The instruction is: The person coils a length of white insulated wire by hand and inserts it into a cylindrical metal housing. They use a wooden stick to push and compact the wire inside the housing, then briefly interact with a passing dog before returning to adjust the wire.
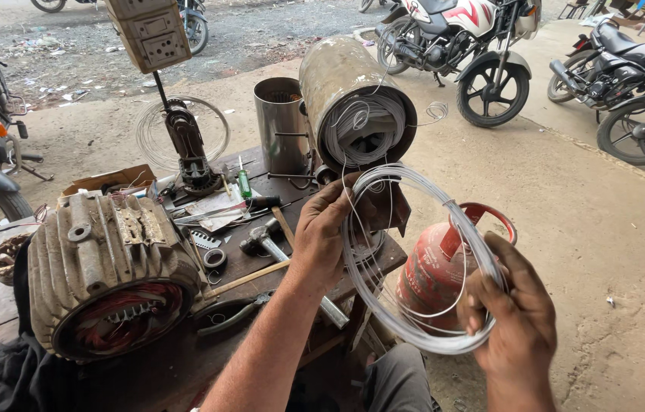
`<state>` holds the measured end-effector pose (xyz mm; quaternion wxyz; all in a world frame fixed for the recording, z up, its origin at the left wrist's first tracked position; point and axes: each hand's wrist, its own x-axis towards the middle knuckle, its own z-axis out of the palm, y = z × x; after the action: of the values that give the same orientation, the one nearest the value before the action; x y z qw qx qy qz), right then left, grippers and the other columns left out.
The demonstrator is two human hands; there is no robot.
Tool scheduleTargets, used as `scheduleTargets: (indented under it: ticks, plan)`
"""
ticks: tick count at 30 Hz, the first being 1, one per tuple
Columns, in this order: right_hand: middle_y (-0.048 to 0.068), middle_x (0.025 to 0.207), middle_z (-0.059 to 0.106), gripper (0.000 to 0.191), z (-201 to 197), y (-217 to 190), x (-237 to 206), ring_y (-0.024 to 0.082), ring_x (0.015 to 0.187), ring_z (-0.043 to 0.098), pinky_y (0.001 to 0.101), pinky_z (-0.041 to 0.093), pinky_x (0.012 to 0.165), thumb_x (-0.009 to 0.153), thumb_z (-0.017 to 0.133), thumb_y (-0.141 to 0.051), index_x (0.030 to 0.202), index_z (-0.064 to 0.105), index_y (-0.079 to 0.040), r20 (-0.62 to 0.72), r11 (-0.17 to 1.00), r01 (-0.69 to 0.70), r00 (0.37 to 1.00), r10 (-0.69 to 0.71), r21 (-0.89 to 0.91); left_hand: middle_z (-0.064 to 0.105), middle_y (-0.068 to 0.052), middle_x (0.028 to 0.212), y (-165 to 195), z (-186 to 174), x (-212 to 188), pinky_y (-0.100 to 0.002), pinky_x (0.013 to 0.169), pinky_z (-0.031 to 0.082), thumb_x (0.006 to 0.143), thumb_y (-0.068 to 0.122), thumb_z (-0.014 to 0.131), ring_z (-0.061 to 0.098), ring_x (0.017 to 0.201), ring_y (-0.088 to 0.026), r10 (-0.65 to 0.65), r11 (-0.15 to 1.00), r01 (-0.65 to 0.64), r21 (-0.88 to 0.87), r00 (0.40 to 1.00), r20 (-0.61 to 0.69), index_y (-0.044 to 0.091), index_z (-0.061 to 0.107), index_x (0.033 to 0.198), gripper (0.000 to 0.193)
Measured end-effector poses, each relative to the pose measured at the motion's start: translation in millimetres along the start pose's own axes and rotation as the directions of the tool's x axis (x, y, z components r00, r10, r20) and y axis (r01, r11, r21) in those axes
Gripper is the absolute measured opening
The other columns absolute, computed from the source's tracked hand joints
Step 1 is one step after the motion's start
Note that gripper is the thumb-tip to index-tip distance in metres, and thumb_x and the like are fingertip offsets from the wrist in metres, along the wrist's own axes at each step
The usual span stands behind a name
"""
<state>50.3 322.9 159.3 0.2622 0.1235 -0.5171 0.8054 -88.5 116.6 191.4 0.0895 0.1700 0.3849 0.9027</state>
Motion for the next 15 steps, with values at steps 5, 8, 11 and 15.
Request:
scheduleTargets:
  ticks: [5,8,11,15]
  plan:
    - [0.017,0.089,0.065,0.066,34,-34,-30,0.016,0.072,0.065,0.0300,0.058,0.065,0.098,0.069,-0.017,0.158,0.045,-0.005,0.224,0.982,0.050,0.975,-0.009,-0.182,0.059,0.002,0.078,-7,-1,1,-0.019,0.042,0.036,0.105,0.026,0.056,0.045,0.051,-0.003,-0.053,0.999,0.053,0.003,0.998,0.028,0.003,0.064,0.130,0.035]
    - [0.018,0.094,0.065,0.073,54,-47,-36,0.018,0.080,0.066,0.0350,0.060,0.074,0.098,0.071,-0.031,0.159,0.036,-0.012,0.295,0.964,0.084,0.955,-0.006,-0.254,0.057,0.001,0.077,-13,-3,1,-0.020,0.041,0.035,0.106,0.030,0.058,0.044,0.050,-0.004,-0.065,0.997,0.067,-0.042,0.997,0.037,0.005,0.064,0.116,0.028]
    - [0.018,0.095,0.069,0.068,64,-44,-25,0.022,0.086,0.070,0.0397,0.061,0.082,0.102,0.061,-0.047,0.156,0.040,-0.014,0.397,0.996,-0.056,0.918,0.024,0.070,0.055,0.000,0.079,-17,-6,-1,-0.021,0.042,0.035,0.108,0.032,0.058,0.045,0.052,-0.004,0.009,0.990,0.004,-0.138,0.995,0.097,0.005,0.060,0.105,0.028]
    - [0.019,0.094,0.069,0.064,66,-21,-7,0.025,0.086,0.069,0.0411,0.058,0.083,0.102,0.058,-0.050,0.147,0.047,-0.007,0.360,0.905,-0.298,0.915,0.180,0.305,0.054,-0.001,0.082,-18,-15,-5,-0.021,0.046,0.038,0.109,0.034,0.060,0.047,0.056,-0.005,0.117,0.964,-0.068,-0.258,0.976,0.183,0.004,0.060,0.111,0.030]
